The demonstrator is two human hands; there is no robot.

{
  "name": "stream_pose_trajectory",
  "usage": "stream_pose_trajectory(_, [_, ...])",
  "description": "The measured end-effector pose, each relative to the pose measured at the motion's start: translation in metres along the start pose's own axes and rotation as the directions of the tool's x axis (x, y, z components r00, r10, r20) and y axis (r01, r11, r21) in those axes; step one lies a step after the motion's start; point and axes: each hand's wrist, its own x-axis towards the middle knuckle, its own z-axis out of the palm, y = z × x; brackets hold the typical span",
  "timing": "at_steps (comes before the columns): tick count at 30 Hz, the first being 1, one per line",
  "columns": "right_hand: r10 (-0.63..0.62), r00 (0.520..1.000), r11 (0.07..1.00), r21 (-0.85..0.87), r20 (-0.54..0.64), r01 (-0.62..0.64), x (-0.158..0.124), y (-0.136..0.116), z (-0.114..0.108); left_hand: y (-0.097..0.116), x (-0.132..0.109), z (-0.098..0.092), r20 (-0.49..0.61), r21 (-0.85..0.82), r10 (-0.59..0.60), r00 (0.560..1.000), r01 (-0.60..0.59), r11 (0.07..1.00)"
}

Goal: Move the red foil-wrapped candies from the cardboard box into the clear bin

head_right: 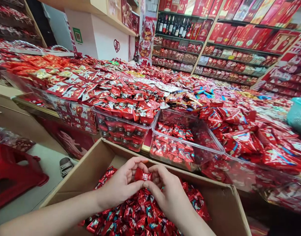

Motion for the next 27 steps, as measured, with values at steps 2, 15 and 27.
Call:
stream_pose_trajectory(2, [0.024,0.995,0.992,0.125,-0.094,-0.012,-0.005,0.015,0.007,0.000,0.000,0.002,0.006,-0.069,-0.028,1.000,0.028,0.997])
stream_pose_trajectory(15, [0.247,0.962,0.747,0.656,-0.121,-0.109,-0.014,0.015,0.011,-0.002,-0.001,-0.005,0.102,0.503,0.305,0.947,-0.313,0.806])
stream_pose_trajectory(27, [0.066,0.912,0.952,0.299,-0.405,0.064,-0.003,-0.017,-0.034,0.000,-0.004,-0.001,0.070,0.548,0.337,0.939,-0.318,0.774])
